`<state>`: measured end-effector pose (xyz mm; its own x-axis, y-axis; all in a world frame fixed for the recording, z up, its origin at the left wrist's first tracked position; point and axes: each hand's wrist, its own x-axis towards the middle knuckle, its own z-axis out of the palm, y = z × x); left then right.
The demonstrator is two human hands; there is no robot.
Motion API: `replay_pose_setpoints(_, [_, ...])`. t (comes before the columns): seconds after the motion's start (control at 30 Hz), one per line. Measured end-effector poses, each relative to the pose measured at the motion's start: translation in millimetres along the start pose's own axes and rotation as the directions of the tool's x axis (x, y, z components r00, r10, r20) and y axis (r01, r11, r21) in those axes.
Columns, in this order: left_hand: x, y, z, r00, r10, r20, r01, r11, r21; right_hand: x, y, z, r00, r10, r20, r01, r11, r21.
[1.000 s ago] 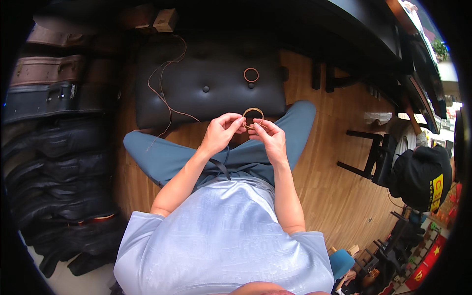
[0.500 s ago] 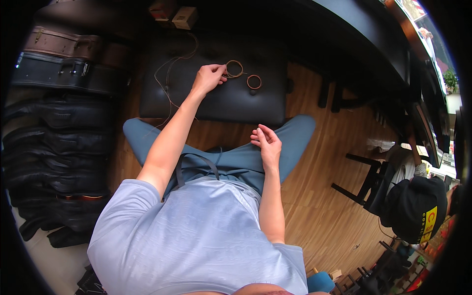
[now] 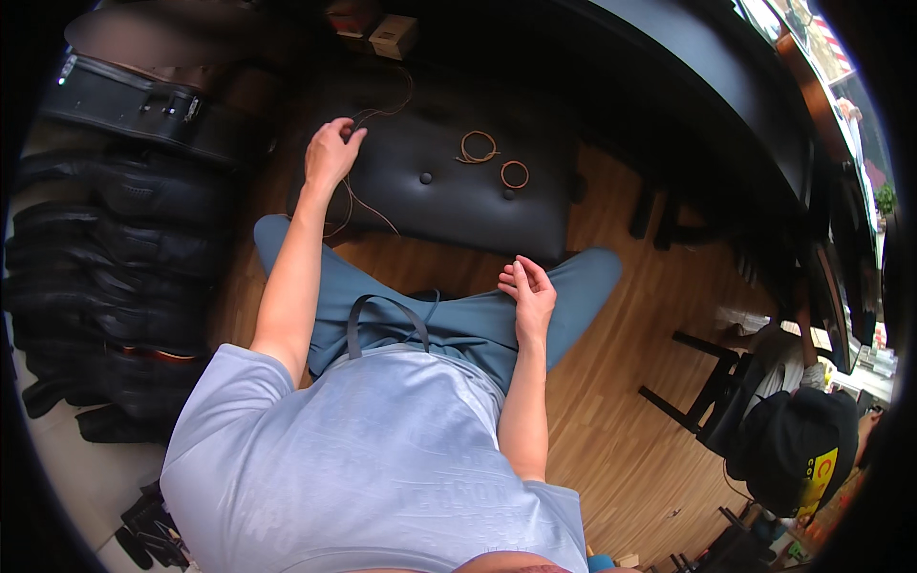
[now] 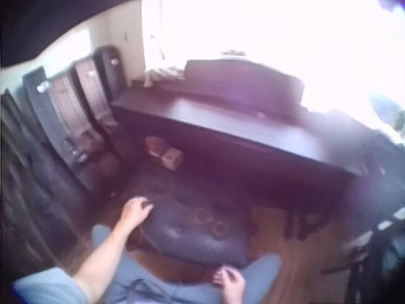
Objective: The person sits on a piano bench and repeatedly bends a thin wire into small circular loops by hand, placing each finished loop on the bench. The person continues forming additional loops throughout the clip.
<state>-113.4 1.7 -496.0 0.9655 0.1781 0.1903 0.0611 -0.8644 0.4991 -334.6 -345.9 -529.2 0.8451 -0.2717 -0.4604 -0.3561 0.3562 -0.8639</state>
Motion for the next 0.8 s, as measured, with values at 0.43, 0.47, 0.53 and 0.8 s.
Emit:
replay_pose_setpoints(0.43, [12,-13,-11,0.909,-0.09,0.406,0.203,0.948,-0.247,1,4,70,0.94,-0.221,0.258,0.3,0.898,-0.322])
replay_pose_setpoints(0.47, [14,-14,-12,0.896,-0.089,0.435,0.235,0.926,-0.294,2,7,86,0.92,-0.249,0.302,0.353,0.862,-0.365])
replay_pose_setpoints(0.53, [17,-5,-19,0.872,-0.097,0.48,0.294,0.888,-0.353,0,2,120,0.883,-0.302,0.359,0.455,0.738,-0.498])
replay_pose_setpoints(0.8, [9,18,-35,0.841,0.078,0.535,0.266,0.802,-0.534,7,26,172,0.717,-0.52,0.465,0.685,0.397,-0.612])
